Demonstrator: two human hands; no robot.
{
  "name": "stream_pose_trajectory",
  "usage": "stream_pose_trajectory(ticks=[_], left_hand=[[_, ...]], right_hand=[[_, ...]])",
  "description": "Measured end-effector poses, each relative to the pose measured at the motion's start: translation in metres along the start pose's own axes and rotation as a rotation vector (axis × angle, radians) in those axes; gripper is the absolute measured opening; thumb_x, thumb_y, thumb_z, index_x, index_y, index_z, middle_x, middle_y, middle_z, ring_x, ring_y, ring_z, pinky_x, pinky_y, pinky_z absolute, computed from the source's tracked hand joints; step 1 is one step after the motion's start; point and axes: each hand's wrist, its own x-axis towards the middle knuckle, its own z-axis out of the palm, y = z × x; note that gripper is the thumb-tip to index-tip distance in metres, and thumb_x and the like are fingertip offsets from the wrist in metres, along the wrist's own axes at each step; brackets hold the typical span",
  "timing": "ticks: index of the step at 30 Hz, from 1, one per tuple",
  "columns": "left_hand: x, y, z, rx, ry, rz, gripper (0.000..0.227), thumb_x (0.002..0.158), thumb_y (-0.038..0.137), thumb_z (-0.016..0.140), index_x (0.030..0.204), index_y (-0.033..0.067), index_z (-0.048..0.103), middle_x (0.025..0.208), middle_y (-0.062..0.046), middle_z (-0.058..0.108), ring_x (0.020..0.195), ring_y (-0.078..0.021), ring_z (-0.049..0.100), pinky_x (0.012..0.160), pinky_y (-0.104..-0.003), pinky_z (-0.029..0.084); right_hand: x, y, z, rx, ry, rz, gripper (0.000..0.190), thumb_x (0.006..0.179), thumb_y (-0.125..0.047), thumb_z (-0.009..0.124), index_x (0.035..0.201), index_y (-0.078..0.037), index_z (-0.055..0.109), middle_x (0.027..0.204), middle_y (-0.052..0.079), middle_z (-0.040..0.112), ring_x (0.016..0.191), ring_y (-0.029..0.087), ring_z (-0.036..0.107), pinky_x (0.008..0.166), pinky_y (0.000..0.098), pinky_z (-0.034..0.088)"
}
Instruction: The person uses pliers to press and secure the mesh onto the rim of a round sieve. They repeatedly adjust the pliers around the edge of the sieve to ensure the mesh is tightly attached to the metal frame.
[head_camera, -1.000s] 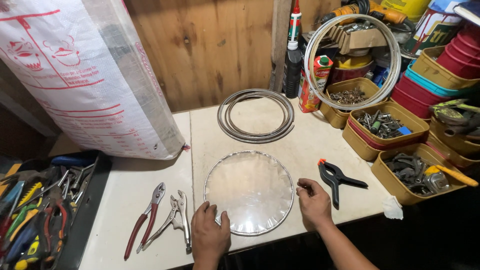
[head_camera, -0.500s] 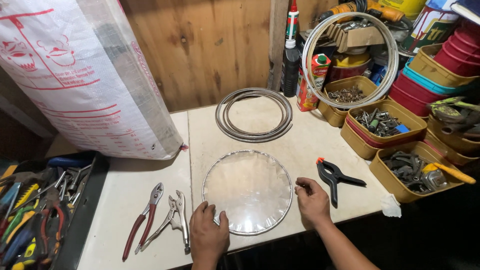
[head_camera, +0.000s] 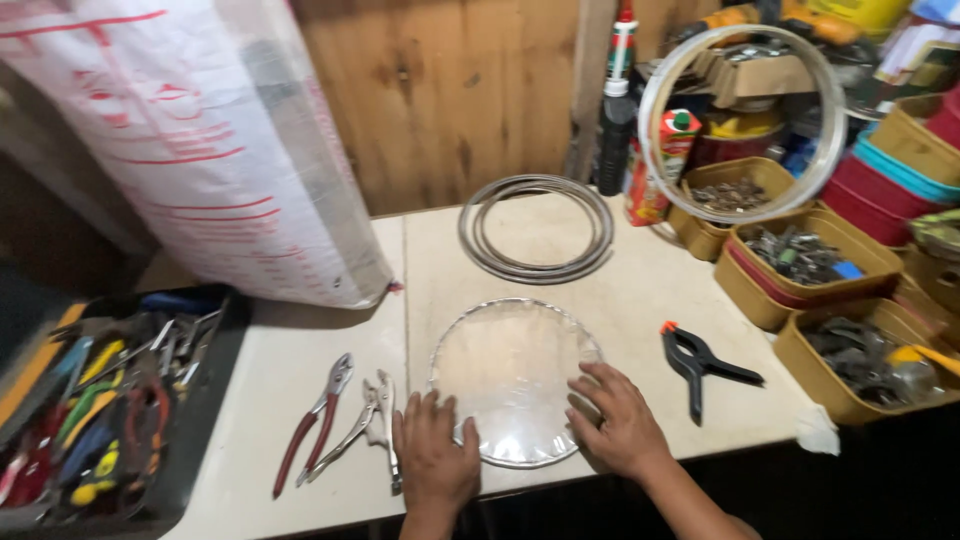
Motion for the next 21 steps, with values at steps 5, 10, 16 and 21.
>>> stream_pose_trajectory(ticks=[5, 10, 16, 21], left_hand=[[0.034, 0.019, -0.063, 0.364, -0.609, -0.373, 0.064, 0.098, 0.058, 0.028, 0.158, 0.0362, 0.027, 0.172, -0.003, 0.008, 0.160, -0.0341, -0.001, 0.125, -0.062, -0.004], [0.030, -0.053, -0.041, 0.279, -0.309, -0.299, 0.059, 0.090, 0.045, 0.052, 0.146, 0.0249, 0.051, 0.161, -0.006, 0.038, 0.153, -0.0320, 0.026, 0.123, -0.057, 0.015], [0.072, -0.059, -0.112, 0.370, -0.528, -0.452, 0.129, 0.061, 0.081, 0.083, 0.160, 0.0266, 0.021, 0.169, -0.016, 0.012, 0.158, -0.0403, 0.005, 0.123, -0.062, 0.009], [0.081, -0.081, -0.137, 0.395, -0.667, -0.563, 0.118, 0.072, 0.082, 0.065, 0.164, 0.0273, 0.012, 0.173, -0.010, 0.003, 0.160, -0.0350, 0.001, 0.127, -0.054, 0.004]], right_hand=[[0.003, -0.001, 0.002, -0.075, -0.113, 0.005, 0.035, 0.082, -0.034, 0.074, 0.113, -0.017, 0.079, 0.142, 0.001, 0.064, 0.143, 0.022, 0.050, 0.117, 0.0432, 0.038], [0.005, -0.005, 0.000, -0.094, -0.120, -0.022, 0.038, 0.082, -0.034, 0.074, 0.116, -0.017, 0.078, 0.143, 0.002, 0.064, 0.142, 0.023, 0.051, 0.116, 0.0421, 0.040], [-0.001, 0.023, 0.014, -0.041, 0.023, -0.148, 0.037, 0.076, -0.028, 0.079, 0.109, -0.013, 0.079, 0.133, 0.009, 0.070, 0.128, 0.027, 0.063, 0.116, 0.0397, 0.046], [0.000, 0.018, 0.016, -0.074, -0.034, -0.031, 0.037, 0.076, -0.033, 0.076, 0.109, -0.016, 0.080, 0.139, 0.001, 0.069, 0.137, 0.021, 0.059, 0.117, 0.0388, 0.045]])
